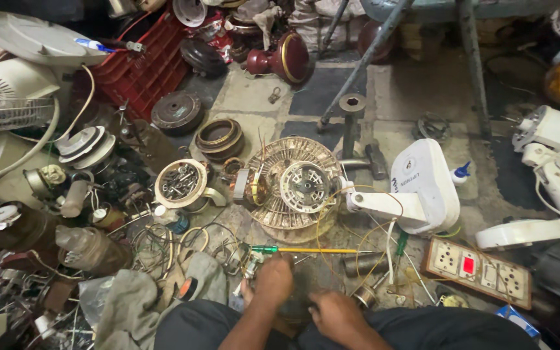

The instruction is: The person applies lubricant to the central bearing of a disassembled electric motor rotor, then uses a screwdriver to remove screws from a white plastic housing. The person removes the housing and continues to manipulate the rotor and stator components.

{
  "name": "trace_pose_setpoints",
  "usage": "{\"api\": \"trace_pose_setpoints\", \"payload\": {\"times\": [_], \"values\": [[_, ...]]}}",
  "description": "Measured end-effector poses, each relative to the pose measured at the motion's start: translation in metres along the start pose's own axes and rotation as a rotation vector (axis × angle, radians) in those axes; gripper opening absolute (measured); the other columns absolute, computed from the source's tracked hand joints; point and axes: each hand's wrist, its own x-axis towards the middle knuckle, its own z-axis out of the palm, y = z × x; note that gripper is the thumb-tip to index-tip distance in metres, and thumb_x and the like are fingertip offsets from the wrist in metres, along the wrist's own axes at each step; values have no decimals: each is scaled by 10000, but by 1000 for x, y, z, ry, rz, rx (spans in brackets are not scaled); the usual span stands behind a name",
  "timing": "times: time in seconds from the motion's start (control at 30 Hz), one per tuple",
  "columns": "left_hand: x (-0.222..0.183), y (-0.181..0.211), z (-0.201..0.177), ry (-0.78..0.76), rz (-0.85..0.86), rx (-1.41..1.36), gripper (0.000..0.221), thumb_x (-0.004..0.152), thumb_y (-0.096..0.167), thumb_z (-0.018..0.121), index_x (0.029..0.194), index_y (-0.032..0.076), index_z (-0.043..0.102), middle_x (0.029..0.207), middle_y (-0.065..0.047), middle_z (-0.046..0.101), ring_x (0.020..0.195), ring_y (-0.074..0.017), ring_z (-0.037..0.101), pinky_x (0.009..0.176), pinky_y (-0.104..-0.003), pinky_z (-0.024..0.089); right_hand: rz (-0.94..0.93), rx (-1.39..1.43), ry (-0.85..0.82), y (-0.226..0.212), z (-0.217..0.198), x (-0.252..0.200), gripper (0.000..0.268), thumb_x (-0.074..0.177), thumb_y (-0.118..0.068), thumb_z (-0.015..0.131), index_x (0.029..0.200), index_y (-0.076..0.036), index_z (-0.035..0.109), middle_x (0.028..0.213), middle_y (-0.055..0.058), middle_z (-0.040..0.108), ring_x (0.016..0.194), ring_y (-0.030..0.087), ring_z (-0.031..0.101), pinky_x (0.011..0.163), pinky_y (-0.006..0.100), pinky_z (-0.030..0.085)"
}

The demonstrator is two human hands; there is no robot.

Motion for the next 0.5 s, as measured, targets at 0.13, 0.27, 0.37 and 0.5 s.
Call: {"api": "trace_pose_setpoints", "payload": {"times": [0.13, 0.27, 0.37, 0.5], "values": [[4, -20, 25, -124, -94, 163, 283, 800, 104, 673, 1074, 36, 646, 1111, -228, 673, 1057, -385, 664, 860, -485, 564, -126, 16, -40, 0, 13, 5, 162, 861, -198, 707, 994, -105, 712, 989, 153, 734, 971, 405, 678, 863, 509, 532], [2, -16, 20, -163, -52, 186, 203, 877, 106, 644, 1073, 59, 666, 1060, -188, 725, 982, -344, 719, 841, -465, 593, -65, 14, -92, 8, 19, 6, 154, 877, -196, 702, 1012, -123, 713, 993, 162, 726, 991, 405, 675, 882, 508, 531], [0, 14, -18, -15, -64, 33, 148, 942, 178, 623, 1067, 107, 660, 1062, -142, 737, 969, -334, 723, 834, -463, 583, -93, -25, -85, 14, 20, 12, 190, 870, -194, 717, 1042, -114, 707, 1015, 172, 714, 1010, 412, 665, 887, 516, 521], [2, 49, -104, 341, 208, -25, 354, 922, 104, 619, 1276, 130, 604, 1255, -145, 612, 1139, -348, 617, 899, -485, 534, -259, 139, -25, 5, 26, 22, 426, 801, -64, 639, 1217, -127, 703, 1082, 179, 696, 1018, 409, 672, 865, 495, 527]]}}
